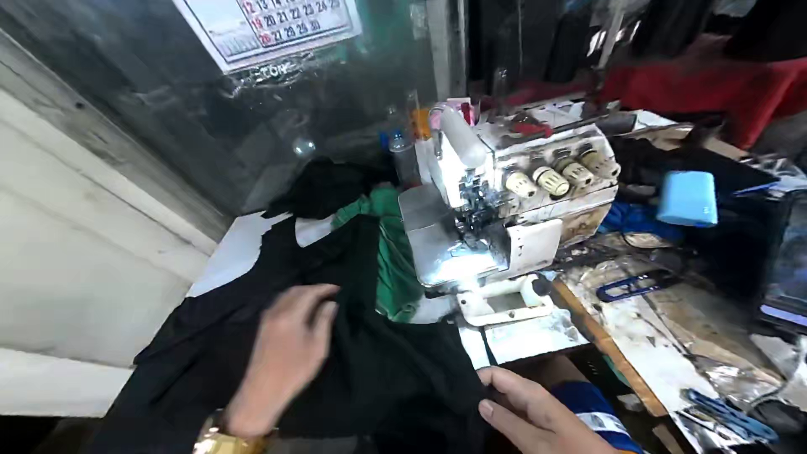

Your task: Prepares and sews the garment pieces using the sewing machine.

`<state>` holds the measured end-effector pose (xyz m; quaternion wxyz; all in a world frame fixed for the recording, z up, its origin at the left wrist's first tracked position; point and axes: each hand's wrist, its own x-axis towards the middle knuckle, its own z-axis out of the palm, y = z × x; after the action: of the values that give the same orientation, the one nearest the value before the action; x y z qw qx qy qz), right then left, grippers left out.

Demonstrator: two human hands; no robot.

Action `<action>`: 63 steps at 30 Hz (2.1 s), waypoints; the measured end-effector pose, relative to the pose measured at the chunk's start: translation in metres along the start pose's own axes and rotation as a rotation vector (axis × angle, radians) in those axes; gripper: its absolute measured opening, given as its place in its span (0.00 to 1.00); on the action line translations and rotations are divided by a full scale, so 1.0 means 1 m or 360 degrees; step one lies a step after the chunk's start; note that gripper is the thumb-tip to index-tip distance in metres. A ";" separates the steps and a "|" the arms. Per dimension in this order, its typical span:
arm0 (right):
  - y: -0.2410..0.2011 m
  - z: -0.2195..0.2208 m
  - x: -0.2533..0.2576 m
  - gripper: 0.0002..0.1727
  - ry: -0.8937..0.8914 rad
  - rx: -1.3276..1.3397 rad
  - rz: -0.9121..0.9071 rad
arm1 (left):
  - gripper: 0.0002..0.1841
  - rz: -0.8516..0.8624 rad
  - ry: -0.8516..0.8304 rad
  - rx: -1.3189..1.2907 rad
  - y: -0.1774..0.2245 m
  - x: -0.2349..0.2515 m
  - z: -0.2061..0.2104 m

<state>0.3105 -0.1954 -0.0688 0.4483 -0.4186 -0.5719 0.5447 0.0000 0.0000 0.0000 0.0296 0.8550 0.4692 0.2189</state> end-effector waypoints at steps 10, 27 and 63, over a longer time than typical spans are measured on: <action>-0.001 0.004 -0.031 0.17 0.0001 -0.0290 0.0098 | 0.13 0.0300 0.0076 -0.0358 0.038 -0.011 0.016; -0.015 -0.013 -0.012 0.14 0.0622 0.0375 0.0280 | 0.17 -0.0323 0.0171 0.0035 -0.043 0.072 0.005; 0.022 -0.024 -0.031 0.20 0.0635 0.0699 0.0250 | 0.09 0.0440 -0.0146 -0.0364 0.189 -0.010 0.106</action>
<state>0.3407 -0.2179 -0.0921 0.5881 -0.4534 -0.3071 0.5952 0.1873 -0.0976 -0.0511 0.1175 0.9115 0.3174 0.2337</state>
